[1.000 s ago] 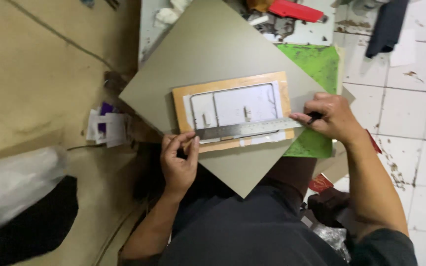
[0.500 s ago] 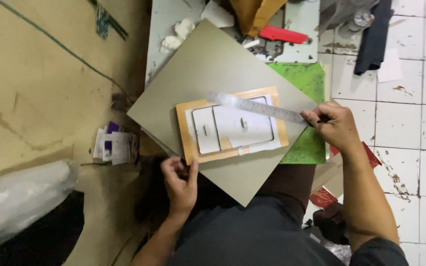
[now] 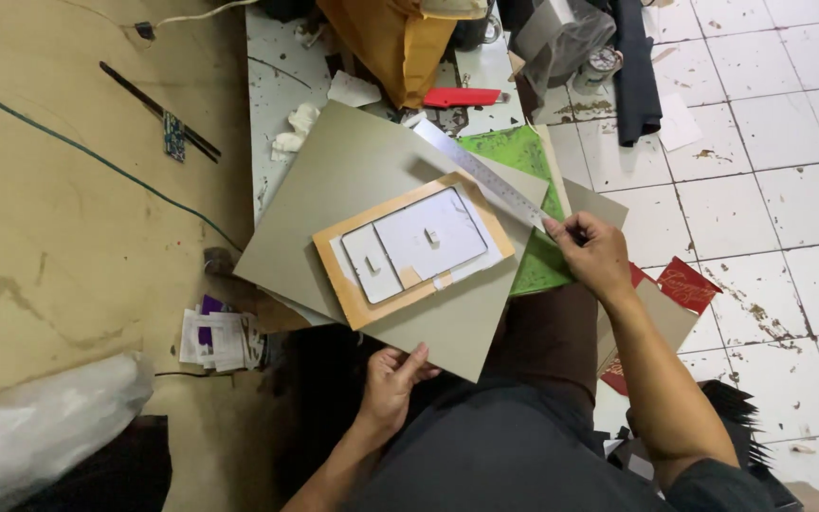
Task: Measuring and marking leather or cardboard pieces using a ruler and pen on a workbench
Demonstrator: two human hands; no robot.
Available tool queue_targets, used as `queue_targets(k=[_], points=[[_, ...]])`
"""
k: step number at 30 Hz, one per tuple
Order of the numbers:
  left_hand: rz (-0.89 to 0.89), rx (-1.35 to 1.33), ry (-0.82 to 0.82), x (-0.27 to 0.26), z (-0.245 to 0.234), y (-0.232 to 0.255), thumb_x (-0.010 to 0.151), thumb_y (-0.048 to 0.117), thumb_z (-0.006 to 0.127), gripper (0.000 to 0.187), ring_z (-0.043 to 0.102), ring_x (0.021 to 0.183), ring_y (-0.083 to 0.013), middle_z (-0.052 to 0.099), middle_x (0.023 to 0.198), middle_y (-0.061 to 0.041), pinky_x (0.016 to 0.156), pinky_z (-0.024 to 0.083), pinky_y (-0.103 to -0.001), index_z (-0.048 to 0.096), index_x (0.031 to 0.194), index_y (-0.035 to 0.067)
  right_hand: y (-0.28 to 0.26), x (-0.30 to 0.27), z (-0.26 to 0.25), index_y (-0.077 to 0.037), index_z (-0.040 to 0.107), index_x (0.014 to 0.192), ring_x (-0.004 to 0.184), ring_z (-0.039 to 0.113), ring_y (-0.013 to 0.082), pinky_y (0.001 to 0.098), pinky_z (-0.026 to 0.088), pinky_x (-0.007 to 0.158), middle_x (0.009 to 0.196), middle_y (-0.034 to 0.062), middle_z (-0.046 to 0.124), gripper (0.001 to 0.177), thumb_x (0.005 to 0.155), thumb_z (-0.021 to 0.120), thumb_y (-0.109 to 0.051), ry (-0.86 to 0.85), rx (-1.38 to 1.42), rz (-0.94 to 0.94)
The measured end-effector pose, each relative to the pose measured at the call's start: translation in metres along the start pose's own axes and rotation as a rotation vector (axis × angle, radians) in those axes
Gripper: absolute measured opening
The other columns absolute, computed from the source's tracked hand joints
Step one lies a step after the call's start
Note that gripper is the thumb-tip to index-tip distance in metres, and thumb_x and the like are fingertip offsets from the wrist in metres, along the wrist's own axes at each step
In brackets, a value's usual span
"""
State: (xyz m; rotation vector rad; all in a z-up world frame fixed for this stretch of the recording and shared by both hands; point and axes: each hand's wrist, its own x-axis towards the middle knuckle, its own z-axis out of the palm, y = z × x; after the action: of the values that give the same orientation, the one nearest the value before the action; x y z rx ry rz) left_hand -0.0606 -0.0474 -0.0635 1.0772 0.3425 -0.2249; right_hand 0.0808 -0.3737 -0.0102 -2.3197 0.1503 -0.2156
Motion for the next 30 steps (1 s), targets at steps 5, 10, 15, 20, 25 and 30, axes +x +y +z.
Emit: queue_targets(k=[5, 10, 15, 20, 25, 30], points=[[-0.097, -0.092, -0.159, 0.004, 0.038, -0.016, 0.094, 0.008, 0.073, 0.019, 0.076, 0.080, -0.0233, 0.073, 0.079, -0.013, 0.079, 0.067, -0.034, 0.072, 0.079, -0.003, -0.012, -0.009, -0.012, -0.015, 0.066, 0.077, 0.059, 0.040, 0.0104, 0.0309, 0.031, 0.055, 0.061, -0.0036, 0.051, 0.036, 0.100, 0.075, -0.040, 0.018, -0.003, 0.041], [-0.219, -0.123, -0.290, 0.010, 0.058, -0.030, 0.098, 0.012, 0.073, 0.034, 0.074, 0.107, -0.0359, 0.074, 0.116, -0.029, 0.089, 0.064, -0.043, 0.065, 0.120, -0.013, 0.017, -0.002, -0.002, -0.014, 0.074, 0.087, 0.069, 0.066, 0.0231, 0.0348, 0.050, 0.064, 0.073, 0.0095, 0.068, 0.029, 0.096, 0.085, -0.039, 0.122, 0.044, 0.006], [-0.275, 0.159, -0.473, 0.002, 0.042, 0.006, 0.094, 0.019, 0.069, 0.041, 0.074, 0.114, -0.0310, 0.074, 0.124, -0.023, 0.099, 0.061, -0.040, 0.066, 0.128, -0.004, -0.006, 0.000, -0.014, -0.014, 0.068, 0.079, 0.062, 0.049, 0.0150, 0.0340, 0.038, 0.057, 0.067, -0.0002, 0.063, 0.034, 0.097, 0.074, -0.043, 0.071, -0.021, 0.095], [0.388, 0.770, -0.285, -0.017, 0.022, 0.065, 0.087, 0.020, 0.081, 0.036, 0.071, 0.084, -0.0163, 0.075, 0.096, -0.008, 0.072, 0.063, -0.027, 0.070, 0.119, 0.006, 0.011, 0.010, -0.018, -0.016, 0.066, 0.082, 0.064, 0.054, 0.0182, 0.0370, 0.039, 0.058, 0.072, 0.0006, 0.065, 0.034, 0.099, 0.069, -0.046, 0.088, -0.071, 0.148], [0.901, 1.260, -0.019, 0.012, 0.018, 0.090, 0.078, 0.045, 0.089, 0.107, 0.042, 0.142, -0.0351, 0.044, 0.154, -0.015, 0.117, 0.037, -0.055, 0.029, 0.160, 0.012, 0.037, 0.029, 0.007, -0.018, 0.070, 0.099, 0.084, 0.070, 0.0262, 0.0441, 0.049, 0.065, 0.094, 0.0029, 0.077, 0.029, 0.099, 0.065, -0.047, 0.028, -0.140, 0.155], [0.854, 1.505, -0.038, 0.039, 0.017, 0.094, 0.068, 0.055, 0.092, 0.133, 0.014, 0.157, -0.0463, 0.017, 0.170, -0.022, 0.124, 0.019, -0.062, 0.011, 0.165, 0.015, 0.031, 0.036, 0.024, -0.027, 0.064, 0.112, 0.083, 0.067, 0.0307, 0.0468, 0.050, 0.060, 0.097, 0.0065, 0.074, 0.022, 0.091, 0.061, -0.021, -0.126, -0.203, 0.049]])
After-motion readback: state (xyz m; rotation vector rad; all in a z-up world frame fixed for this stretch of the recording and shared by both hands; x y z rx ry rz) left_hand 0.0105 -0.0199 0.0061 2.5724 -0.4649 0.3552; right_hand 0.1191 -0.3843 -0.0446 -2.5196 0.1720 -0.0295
